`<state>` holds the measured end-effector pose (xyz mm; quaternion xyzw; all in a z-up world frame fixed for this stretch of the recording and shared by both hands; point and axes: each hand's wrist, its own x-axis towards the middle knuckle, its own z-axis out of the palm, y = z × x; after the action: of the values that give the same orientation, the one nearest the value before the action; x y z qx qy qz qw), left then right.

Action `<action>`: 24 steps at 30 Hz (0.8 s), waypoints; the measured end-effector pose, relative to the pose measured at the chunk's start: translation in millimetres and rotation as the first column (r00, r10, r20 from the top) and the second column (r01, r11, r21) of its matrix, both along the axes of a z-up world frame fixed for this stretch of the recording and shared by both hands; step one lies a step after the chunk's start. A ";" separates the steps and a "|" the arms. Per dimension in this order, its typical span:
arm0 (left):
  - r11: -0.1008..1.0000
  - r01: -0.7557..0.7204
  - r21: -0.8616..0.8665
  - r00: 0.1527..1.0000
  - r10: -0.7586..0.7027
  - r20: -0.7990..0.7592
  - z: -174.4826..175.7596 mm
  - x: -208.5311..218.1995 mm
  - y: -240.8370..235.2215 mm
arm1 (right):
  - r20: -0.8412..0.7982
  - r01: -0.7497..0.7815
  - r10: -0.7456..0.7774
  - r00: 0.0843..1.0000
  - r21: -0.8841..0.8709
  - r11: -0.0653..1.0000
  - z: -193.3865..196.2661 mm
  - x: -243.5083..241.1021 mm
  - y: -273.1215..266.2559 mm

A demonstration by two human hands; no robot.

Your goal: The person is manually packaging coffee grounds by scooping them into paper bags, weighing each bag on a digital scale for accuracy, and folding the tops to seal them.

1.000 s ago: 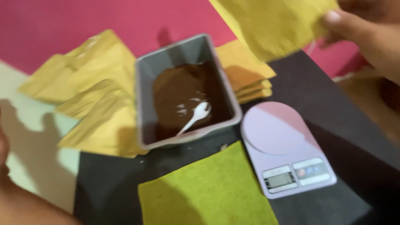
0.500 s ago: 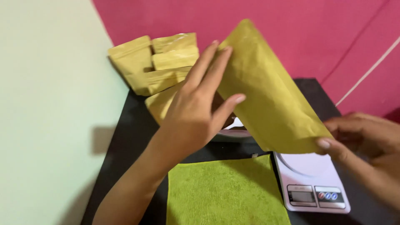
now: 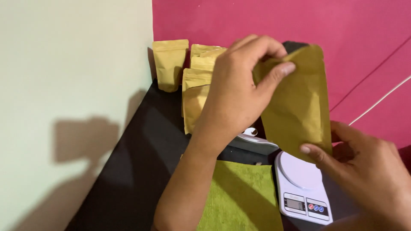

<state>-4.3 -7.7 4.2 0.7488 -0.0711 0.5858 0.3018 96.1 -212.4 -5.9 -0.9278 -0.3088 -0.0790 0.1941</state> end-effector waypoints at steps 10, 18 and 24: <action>0.986 0.157 -0.050 0.978 -0.162 -0.131 9.3 -49.9 -34.4 | -0.293 -0.011 0.053 0.955 0.144 0.989 31.0 -28.9 -17.0; 0.911 0.236 -0.338 0.906 -0.332 -0.262 5.1 -62.9 -48.2 | 0.005 -0.141 0.142 0.990 0.158 0.977 10.4 -11.7 -40.4; 0.685 0.253 -0.683 0.914 -0.402 -0.065 -37.4 -22.9 -11.2 | 0.172 -0.388 0.355 0.919 0.555 0.736 -28.8 27.7 -41.5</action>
<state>-27.2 -18.9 -33.2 0.6250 0.0399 0.4265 0.6526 123.8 -253.9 -34.7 -0.7412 -0.4538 -0.1539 0.4701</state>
